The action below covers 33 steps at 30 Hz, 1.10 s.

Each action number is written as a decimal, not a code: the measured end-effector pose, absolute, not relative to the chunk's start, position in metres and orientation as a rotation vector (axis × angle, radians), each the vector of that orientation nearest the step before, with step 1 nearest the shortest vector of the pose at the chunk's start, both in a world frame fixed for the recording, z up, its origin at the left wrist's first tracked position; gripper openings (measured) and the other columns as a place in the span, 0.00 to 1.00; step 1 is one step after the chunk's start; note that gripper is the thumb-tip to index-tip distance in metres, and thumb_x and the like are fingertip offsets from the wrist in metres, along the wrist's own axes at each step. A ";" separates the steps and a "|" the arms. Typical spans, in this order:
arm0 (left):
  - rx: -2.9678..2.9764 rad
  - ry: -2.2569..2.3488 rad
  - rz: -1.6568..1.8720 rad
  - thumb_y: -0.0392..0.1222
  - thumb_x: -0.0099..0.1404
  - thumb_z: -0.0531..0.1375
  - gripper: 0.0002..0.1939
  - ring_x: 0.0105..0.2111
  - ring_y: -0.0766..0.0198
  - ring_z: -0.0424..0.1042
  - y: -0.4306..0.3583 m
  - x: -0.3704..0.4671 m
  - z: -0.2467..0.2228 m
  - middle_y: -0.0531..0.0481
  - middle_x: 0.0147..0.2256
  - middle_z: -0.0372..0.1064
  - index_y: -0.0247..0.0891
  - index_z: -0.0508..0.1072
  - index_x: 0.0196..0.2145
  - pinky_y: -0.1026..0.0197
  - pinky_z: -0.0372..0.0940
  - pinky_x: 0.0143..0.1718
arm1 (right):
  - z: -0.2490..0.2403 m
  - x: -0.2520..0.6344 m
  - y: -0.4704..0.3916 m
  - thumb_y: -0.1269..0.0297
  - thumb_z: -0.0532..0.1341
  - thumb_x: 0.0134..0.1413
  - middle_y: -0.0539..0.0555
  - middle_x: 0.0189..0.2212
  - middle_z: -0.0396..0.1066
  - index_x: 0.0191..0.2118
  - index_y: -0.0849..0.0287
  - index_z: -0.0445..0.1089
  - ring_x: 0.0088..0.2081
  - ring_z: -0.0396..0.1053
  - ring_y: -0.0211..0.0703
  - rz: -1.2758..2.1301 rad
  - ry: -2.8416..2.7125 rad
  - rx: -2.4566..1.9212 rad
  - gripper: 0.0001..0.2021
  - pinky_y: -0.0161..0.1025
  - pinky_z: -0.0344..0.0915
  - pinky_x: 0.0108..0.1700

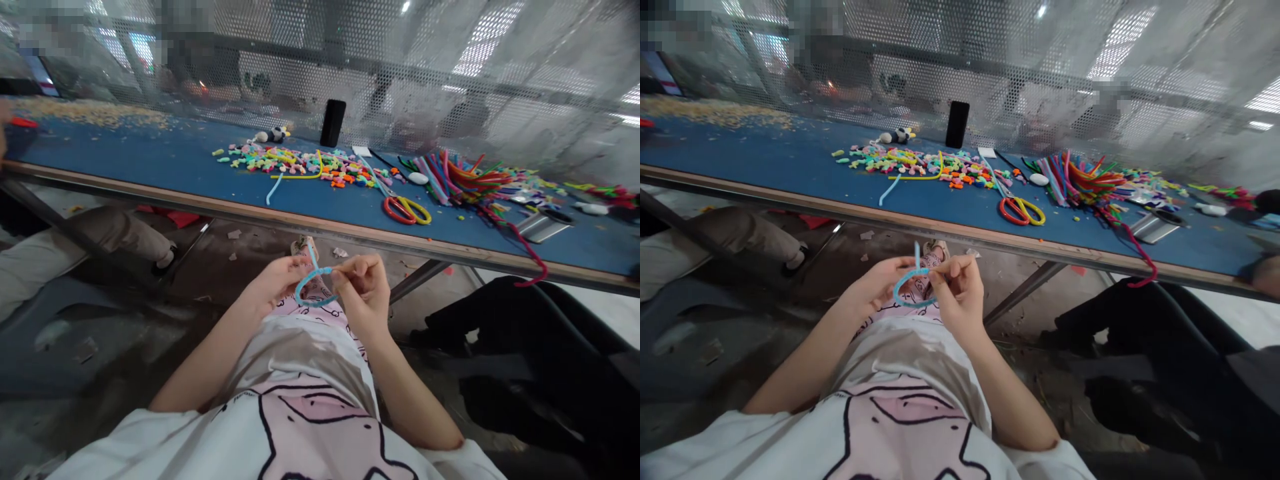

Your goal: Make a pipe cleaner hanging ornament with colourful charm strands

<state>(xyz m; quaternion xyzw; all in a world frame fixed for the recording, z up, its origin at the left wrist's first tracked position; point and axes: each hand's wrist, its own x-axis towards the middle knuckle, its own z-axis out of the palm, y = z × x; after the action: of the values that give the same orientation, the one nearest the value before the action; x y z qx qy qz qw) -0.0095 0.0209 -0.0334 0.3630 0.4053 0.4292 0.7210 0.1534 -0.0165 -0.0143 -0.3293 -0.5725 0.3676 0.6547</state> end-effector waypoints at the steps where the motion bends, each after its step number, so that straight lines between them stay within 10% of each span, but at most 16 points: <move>1: 0.888 1.012 1.121 0.39 0.55 0.71 0.24 0.34 0.64 0.74 0.022 -0.013 -0.034 0.44 0.38 0.76 0.35 0.72 0.48 0.61 0.68 0.38 | -0.013 0.155 -0.015 0.65 0.66 0.57 0.45 0.27 0.65 0.35 0.52 0.54 0.27 0.63 0.35 0.850 -1.282 -0.766 0.16 0.35 0.61 0.29; 5: 1.540 1.266 1.809 0.43 0.66 0.63 0.21 0.50 0.59 0.71 0.011 -0.025 -0.020 0.42 0.54 0.72 0.42 0.69 0.56 0.53 0.64 0.53 | -0.006 0.160 -0.013 0.64 0.67 0.55 0.45 0.27 0.67 0.35 0.53 0.54 0.25 0.60 0.33 0.922 -1.241 -0.842 0.17 0.33 0.58 0.26; 11: 2.430 1.007 1.476 0.42 0.65 0.64 0.10 0.49 0.54 0.72 -0.003 -0.016 0.004 0.47 0.40 0.80 0.43 0.79 0.44 0.47 0.61 0.57 | 0.001 0.162 -0.014 0.64 0.68 0.54 0.45 0.27 0.67 0.35 0.53 0.54 0.24 0.59 0.32 1.054 -1.224 -0.853 0.17 0.32 0.53 0.24; 33: 1.051 0.729 1.250 0.46 0.65 0.64 0.12 0.30 0.68 0.72 -0.013 0.008 -0.001 0.51 0.31 0.73 0.36 0.74 0.42 0.65 0.67 0.35 | -0.014 0.156 -0.016 0.67 0.60 0.63 0.54 0.40 0.65 0.46 0.52 0.62 0.43 0.68 0.44 0.542 -1.485 -0.792 0.08 0.43 0.68 0.46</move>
<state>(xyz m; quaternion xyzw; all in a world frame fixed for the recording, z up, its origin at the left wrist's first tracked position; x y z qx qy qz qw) 0.0082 -0.0131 -0.0008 0.4580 0.3179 0.5451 0.6261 0.1561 -0.0155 -0.0139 -0.3465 -0.6495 0.2371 0.6340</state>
